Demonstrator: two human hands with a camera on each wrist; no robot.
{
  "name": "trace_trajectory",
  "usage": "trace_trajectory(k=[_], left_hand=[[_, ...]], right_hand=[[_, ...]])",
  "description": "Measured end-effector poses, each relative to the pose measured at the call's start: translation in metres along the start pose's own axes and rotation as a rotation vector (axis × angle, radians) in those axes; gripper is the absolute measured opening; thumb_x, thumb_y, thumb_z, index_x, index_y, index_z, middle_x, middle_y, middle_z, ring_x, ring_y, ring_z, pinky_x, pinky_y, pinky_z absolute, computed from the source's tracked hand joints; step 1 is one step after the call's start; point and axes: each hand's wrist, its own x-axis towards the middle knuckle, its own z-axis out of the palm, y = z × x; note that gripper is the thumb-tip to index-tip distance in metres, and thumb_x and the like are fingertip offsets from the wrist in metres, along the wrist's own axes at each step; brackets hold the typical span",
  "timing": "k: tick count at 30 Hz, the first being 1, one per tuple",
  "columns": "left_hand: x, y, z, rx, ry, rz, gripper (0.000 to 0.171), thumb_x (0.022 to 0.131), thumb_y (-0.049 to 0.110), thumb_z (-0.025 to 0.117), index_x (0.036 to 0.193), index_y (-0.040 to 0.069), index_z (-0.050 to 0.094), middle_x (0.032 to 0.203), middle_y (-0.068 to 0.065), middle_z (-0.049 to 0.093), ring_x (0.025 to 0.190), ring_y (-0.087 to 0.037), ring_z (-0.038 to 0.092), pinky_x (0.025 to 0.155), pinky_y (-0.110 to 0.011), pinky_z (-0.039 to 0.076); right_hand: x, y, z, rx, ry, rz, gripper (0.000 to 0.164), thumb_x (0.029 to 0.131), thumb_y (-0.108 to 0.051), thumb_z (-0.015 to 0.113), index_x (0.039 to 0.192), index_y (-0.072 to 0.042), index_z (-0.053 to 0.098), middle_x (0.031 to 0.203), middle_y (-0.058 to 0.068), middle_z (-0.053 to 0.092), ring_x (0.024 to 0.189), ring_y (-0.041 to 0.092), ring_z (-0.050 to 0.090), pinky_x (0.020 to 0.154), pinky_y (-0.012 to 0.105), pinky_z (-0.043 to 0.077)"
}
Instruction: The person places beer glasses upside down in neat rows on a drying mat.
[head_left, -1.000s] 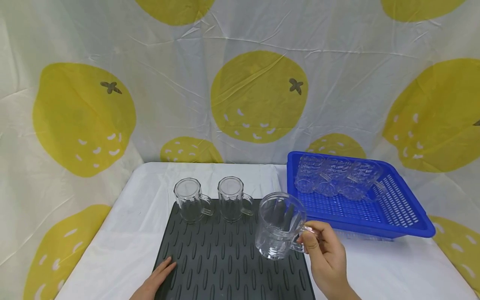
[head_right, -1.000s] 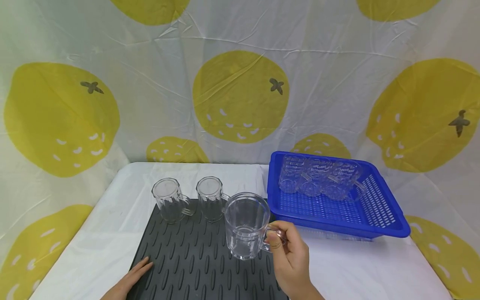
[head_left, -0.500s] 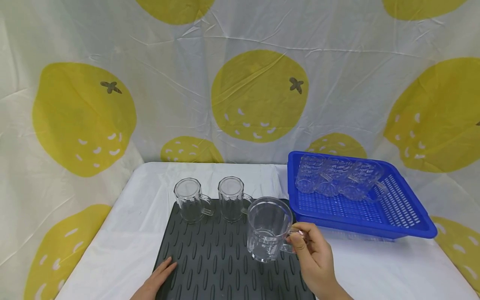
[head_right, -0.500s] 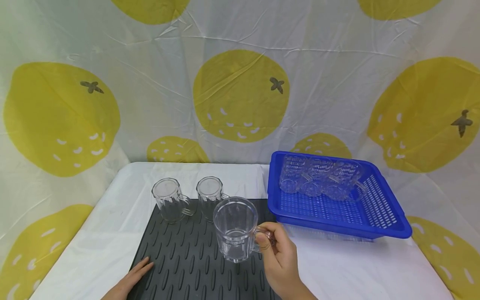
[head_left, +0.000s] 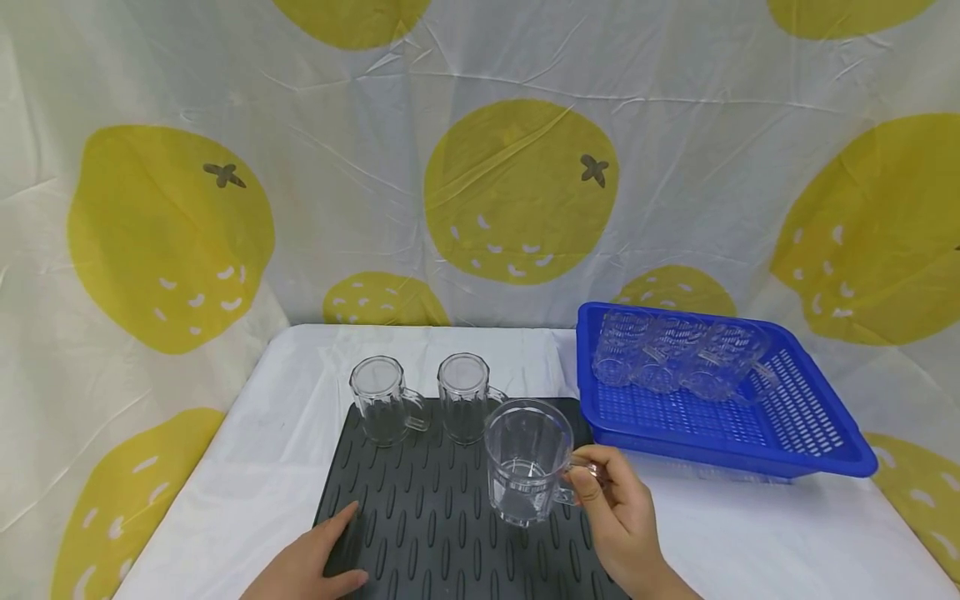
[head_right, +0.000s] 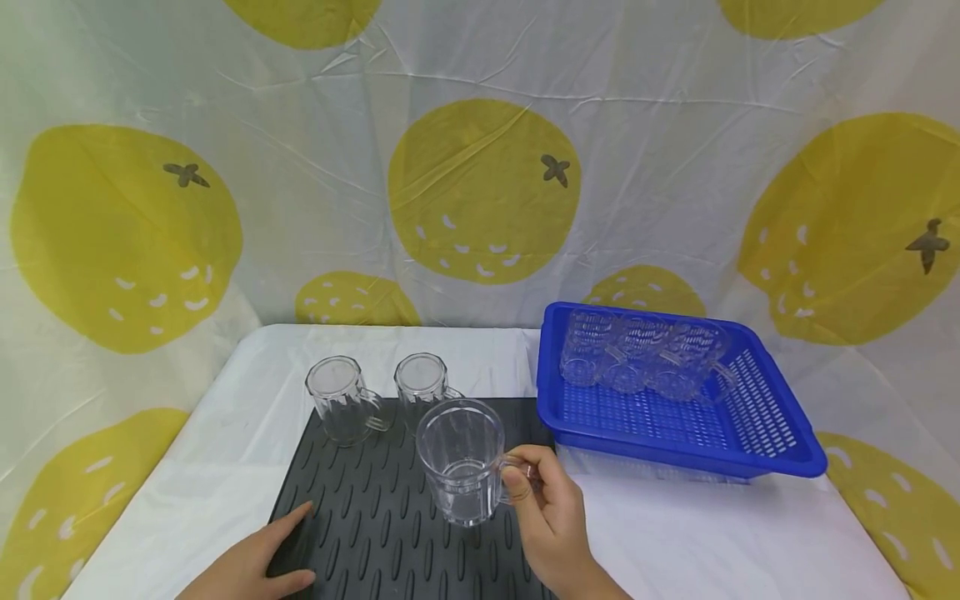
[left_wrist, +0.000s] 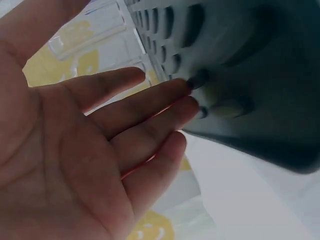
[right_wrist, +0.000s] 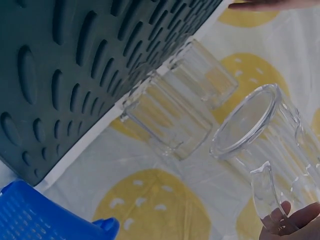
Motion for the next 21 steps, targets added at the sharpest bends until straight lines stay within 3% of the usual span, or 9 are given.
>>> trace_trajectory(k=[4,8,12,16,21], left_hand=[[0.005,0.017,-0.005,0.044,0.071,-0.014,0.082,0.076,0.047,0.070,0.137,0.000,0.040,0.133,-0.021,0.045,0.120,-0.042,0.042,0.093,-0.056,0.035],[0.012,0.037,-0.003,0.042,0.167,0.104,0.068,0.082,0.048,0.065,0.135,0.010,0.046,0.134,-0.015,0.046,0.122,-0.037,0.042,0.092,-0.055,0.038],[0.022,0.055,0.003,-0.023,0.210,0.242,0.056,0.090,0.049,0.052,0.135,0.017,0.046,0.136,-0.008,0.046,0.123,-0.030,0.043,0.092,-0.051,0.040],[0.031,0.071,0.010,-0.139,0.180,0.330,0.045,0.096,0.044,0.041,0.136,0.023,0.044,0.136,0.003,0.046,0.124,-0.022,0.044,0.094,-0.049,0.039],[0.041,0.082,0.019,-0.273,0.102,0.395,0.042,0.098,0.039,0.040,0.137,0.023,0.042,0.135,0.002,0.047,0.124,-0.021,0.043,0.095,-0.050,0.038]], right_hand=[[-0.001,-0.001,0.001,0.001,-0.004,0.002,0.017,0.088,0.021,0.039,0.100,0.015,0.048,0.088,0.008,0.054,0.074,0.009,0.054,0.051,0.024,0.040],[0.000,-0.003,0.002,-0.011,-0.001,-0.006,0.015,0.088,0.019,0.040,0.100,0.015,0.049,0.087,0.008,0.055,0.071,0.009,0.053,0.050,0.025,0.039],[0.001,-0.004,0.003,-0.018,0.000,-0.015,0.015,0.088,0.019,0.041,0.100,0.014,0.049,0.087,0.005,0.056,0.065,0.010,0.049,0.048,0.025,0.038],[0.001,-0.004,0.003,-0.023,-0.003,-0.020,0.013,0.090,0.017,0.042,0.100,0.015,0.049,0.087,0.005,0.057,0.062,0.013,0.047,0.048,0.024,0.039],[0.001,-0.006,0.003,-0.039,-0.002,-0.029,0.012,0.090,0.016,0.042,0.099,0.015,0.049,0.086,0.004,0.056,0.062,0.013,0.046,0.048,0.023,0.038]])
